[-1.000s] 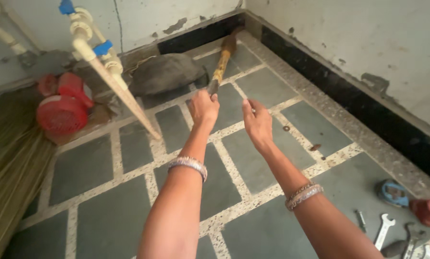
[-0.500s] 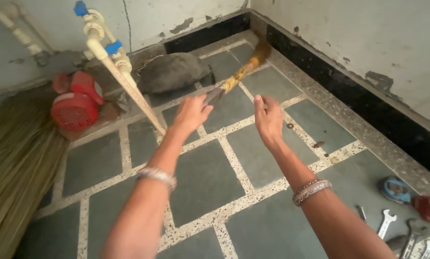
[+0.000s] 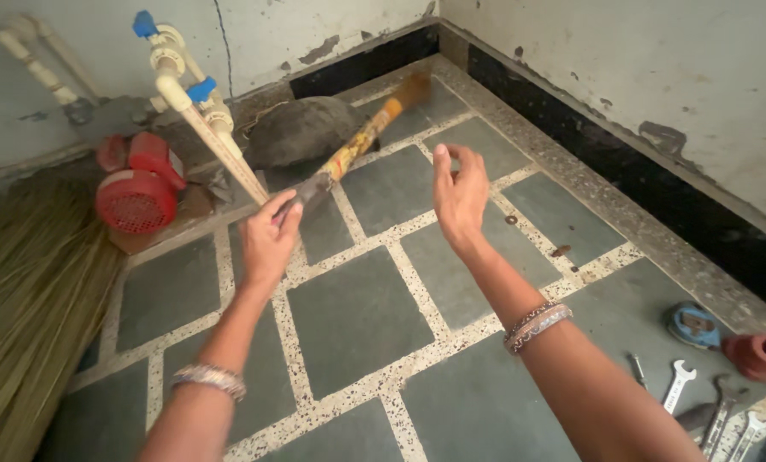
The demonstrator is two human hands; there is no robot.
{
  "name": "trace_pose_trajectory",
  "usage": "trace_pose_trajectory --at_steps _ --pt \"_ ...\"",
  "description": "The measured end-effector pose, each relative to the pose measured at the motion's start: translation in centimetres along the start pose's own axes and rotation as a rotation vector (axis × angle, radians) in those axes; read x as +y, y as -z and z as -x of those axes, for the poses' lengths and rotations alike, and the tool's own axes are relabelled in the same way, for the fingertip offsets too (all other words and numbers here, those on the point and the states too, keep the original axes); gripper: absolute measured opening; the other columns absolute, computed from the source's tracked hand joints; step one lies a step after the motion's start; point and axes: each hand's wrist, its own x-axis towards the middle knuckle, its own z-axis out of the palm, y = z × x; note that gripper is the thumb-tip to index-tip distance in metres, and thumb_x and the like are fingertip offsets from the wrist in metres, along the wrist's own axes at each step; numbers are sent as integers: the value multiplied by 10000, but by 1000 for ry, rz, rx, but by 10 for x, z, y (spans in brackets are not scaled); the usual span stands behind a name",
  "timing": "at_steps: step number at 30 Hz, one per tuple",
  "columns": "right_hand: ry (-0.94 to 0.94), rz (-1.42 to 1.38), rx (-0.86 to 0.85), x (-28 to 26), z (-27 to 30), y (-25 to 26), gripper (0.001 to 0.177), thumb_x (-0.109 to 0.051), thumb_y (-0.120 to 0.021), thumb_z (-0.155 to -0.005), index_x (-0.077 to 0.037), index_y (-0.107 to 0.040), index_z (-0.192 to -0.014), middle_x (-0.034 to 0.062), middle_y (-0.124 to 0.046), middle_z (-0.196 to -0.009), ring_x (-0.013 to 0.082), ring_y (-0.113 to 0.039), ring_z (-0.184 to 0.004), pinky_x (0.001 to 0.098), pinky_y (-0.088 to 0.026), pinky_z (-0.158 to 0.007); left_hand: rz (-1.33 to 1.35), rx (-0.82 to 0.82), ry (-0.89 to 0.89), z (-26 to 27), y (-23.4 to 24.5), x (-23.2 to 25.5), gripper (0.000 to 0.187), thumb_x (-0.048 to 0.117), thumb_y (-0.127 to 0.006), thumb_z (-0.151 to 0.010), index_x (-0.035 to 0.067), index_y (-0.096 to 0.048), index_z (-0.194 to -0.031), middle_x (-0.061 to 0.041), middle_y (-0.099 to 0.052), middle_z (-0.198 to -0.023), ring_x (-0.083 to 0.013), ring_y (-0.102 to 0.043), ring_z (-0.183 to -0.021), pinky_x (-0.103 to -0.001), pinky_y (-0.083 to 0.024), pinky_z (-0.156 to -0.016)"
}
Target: The person gathers natural bristles, bundles them with wire, and attaches the bundle to a long handle by sliding a metal sleeve over the joint.
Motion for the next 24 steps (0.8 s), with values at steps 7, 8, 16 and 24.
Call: trace_pose_trajectory --at_steps 7,8,16,24 --pt "-21 101 -24 42 7 -9 448 -430 -582 -1018 -22 -708 -1153 196 -675 -1155 296 -681 -913 441 -518 -855 -343 -72 150 -73 -104 -20 301 274 -810 -874 19 -729 -1010 -192 -738 -862 -360 -716 -812 -454 -541 -735" --pt "-27 99 -30 45 7 -9 445 -426 -579 -1014 -23 -705 -1154 197 -672 -1154 296 -683 -905 440 -522 -845 -328 -142 265 -76 -120 -15 283 279 -793 -865 30 -727 -983 -186 -733 -842 -350 -727 -797 -455 -540 -732" --pt "-33 122 -12 59 0 -4 415 -396 -600 -1003 -25 -703 -1158 193 -676 -1147 288 -686 -870 432 -533 -829 -440 -322 -97 -84 -161 7 216 183 -789 -849 16 -730 -973 -204 -733 -879 -381 -715 -834 -456 -562 -739" --pt "-29 120 -71 82 2 -35 400 -377 -670 -960 -17 -700 -1130 192 -711 -1039 288 -671 -865 438 -534 -797 -181 -413 -78 -44 -42 45 443 224 -779 -848 15 -694 -1228 -186 -738 -828 -203 -731 -696 -339 -557 -633"
